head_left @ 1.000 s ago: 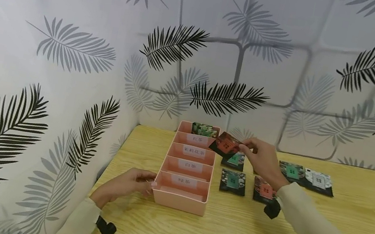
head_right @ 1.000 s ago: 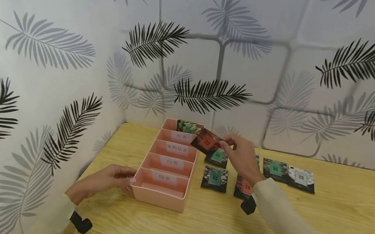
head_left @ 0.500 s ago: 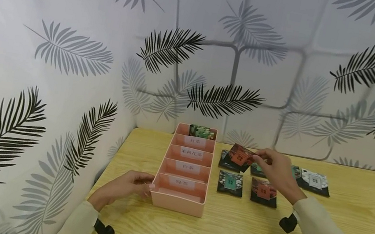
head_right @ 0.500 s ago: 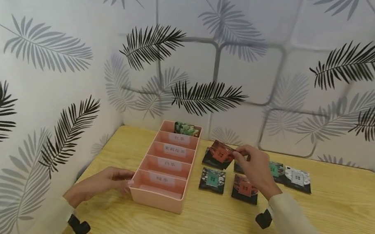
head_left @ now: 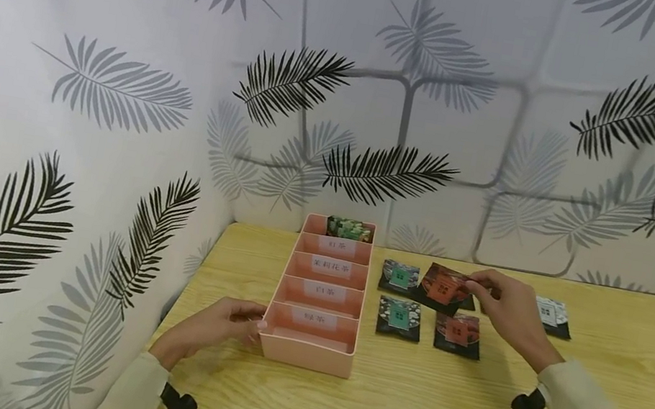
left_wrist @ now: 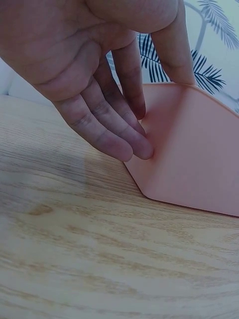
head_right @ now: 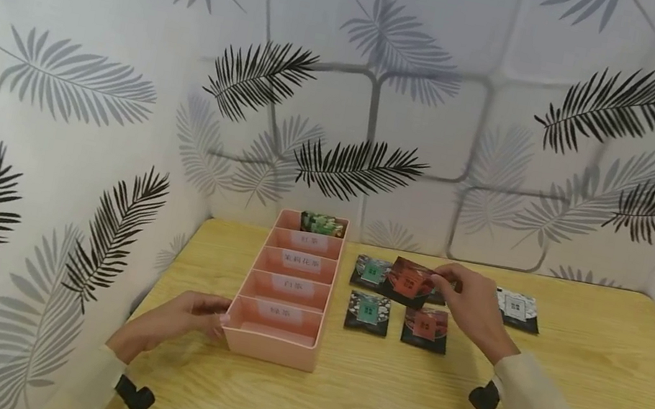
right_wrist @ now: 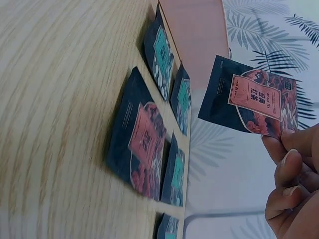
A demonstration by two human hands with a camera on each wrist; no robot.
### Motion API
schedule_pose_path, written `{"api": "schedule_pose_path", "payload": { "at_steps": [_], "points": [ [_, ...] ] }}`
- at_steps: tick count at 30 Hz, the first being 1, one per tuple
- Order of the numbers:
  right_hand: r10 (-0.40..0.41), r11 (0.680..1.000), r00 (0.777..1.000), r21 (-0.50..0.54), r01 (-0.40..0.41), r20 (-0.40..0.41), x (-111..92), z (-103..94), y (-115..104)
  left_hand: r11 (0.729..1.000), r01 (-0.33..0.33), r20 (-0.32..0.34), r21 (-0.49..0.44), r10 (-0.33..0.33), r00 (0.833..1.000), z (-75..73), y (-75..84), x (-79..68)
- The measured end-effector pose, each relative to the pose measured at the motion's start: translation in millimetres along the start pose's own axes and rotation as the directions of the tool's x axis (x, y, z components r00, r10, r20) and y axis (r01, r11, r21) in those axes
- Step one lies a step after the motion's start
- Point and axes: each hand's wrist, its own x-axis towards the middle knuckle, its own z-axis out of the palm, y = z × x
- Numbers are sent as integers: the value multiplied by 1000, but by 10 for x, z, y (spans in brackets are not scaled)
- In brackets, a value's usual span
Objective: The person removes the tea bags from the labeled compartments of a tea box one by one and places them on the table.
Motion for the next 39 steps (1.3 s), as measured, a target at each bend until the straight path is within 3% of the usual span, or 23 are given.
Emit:
{"api": "schedule_pose_path", "payload": {
  "at_steps": [8, 21, 29, 39],
  "points": [
    [20, 999, 1000, -28, -21, -17, -172, -122, 177, 1000, 16, 3, -9, -16, 1000, 2, -12, -1],
    [43, 996, 999, -75, -45, -28, -412, -280, 457, 1000, -12, 20, -11, 12, 1000, 8, -16, -18],
    [116, 991, 993, -65, -116, 6, -530, -370, 601, 1000, -8, 20, -2, 8, 1000, 13, 1, -6],
    [121, 988, 993, -104, -118, 15, -613, -434, 755, 1000, -6, 21, 0, 6, 1000, 10, -7, 12]
  ]
}}
